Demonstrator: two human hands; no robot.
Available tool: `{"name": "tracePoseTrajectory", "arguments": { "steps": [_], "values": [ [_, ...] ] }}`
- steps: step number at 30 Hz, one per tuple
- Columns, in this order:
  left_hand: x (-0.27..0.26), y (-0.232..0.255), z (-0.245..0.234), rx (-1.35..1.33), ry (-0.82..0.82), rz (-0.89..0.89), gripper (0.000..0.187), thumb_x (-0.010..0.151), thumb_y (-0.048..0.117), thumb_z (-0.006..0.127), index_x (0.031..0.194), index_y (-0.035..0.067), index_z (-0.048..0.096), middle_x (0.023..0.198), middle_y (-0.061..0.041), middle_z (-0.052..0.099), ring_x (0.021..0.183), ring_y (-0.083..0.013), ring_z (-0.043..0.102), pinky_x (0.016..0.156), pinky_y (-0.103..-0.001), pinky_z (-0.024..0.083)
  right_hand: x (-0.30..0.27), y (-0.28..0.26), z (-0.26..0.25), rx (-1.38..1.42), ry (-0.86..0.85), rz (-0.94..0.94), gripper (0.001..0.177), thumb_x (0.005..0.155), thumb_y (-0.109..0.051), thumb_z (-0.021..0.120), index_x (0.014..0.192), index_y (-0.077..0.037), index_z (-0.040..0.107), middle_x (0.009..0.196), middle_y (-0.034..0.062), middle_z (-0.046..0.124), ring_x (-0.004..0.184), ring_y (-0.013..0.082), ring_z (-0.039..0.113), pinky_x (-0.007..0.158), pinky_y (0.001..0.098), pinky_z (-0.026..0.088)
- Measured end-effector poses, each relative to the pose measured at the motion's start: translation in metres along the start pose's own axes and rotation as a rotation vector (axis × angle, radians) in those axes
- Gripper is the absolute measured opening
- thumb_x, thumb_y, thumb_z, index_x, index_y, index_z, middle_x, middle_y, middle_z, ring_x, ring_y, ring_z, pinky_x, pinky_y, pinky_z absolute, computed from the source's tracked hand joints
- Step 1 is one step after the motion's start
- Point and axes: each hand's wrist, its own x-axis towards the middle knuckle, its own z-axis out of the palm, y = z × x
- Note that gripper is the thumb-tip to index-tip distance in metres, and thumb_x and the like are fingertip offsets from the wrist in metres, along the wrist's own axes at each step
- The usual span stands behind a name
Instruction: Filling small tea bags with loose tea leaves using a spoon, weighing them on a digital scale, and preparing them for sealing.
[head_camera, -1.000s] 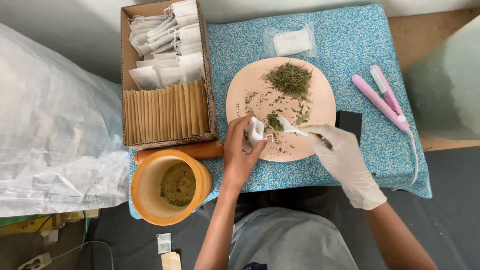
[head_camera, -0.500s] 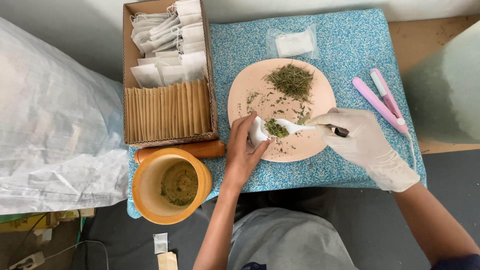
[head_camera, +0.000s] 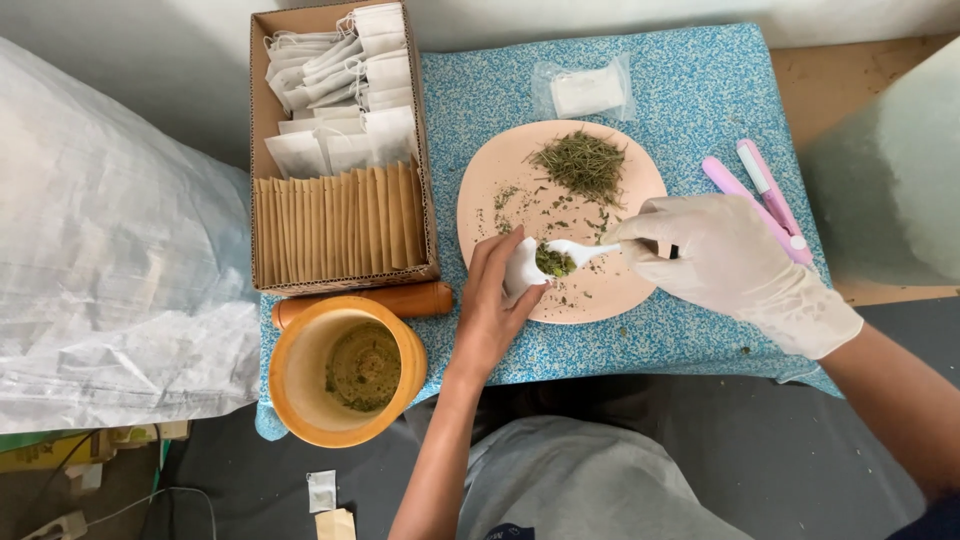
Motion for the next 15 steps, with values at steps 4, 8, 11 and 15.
{"name": "tracePoseTrajectory", "arguments": {
  "steps": [4,8,11,15],
  "values": [
    [-0.001,0.004,0.001,0.039,-0.008,0.046,0.065,0.102,0.006,0.076,0.16,0.007,0.046,0.156,-0.017,0.043,0.148,-0.037,0.049,0.112,-0.049,0.068,0.014,-0.001,-0.008,-0.069,-0.069,-0.063,0.034,0.098,-0.02,0.059,0.113,-0.031,0.088,0.078,-0.0085,0.075,0.063,0.0146,0.067,0.054,0.0364,0.051],
    [-0.001,0.01,0.002,0.048,-0.027,0.021,0.067,0.103,0.017,0.076,0.161,0.008,0.045,0.156,-0.016,0.044,0.149,-0.035,0.048,0.11,-0.051,0.067,0.031,-0.012,-0.019,-0.237,-0.194,-0.092,0.027,0.099,-0.029,0.055,0.088,-0.038,0.077,0.069,-0.0099,0.065,0.064,0.0192,0.066,0.062,0.0433,0.047],
    [-0.001,0.022,0.003,0.06,0.005,0.023,0.072,0.097,0.015,0.082,0.159,0.001,0.048,0.15,-0.02,0.05,0.144,-0.0416,0.054,0.114,-0.06,0.058,0.04,-0.026,-0.032,-0.257,-0.284,-0.086,0.03,0.102,-0.028,0.052,0.08,-0.033,0.072,0.069,-0.0106,0.063,0.066,0.015,0.066,0.061,0.0327,0.052],
    [-0.001,0.029,0.003,0.114,0.054,0.045,0.074,0.092,0.012,0.089,0.154,-0.007,0.054,0.141,-0.023,0.058,0.136,-0.0467,0.062,0.116,-0.068,0.049,0.047,-0.038,-0.029,-0.239,-0.244,-0.177,0.028,0.098,-0.024,0.055,0.076,-0.025,0.073,0.071,-0.0092,0.066,0.077,0.0184,0.075,0.087,0.037,0.061]
  ]
}}
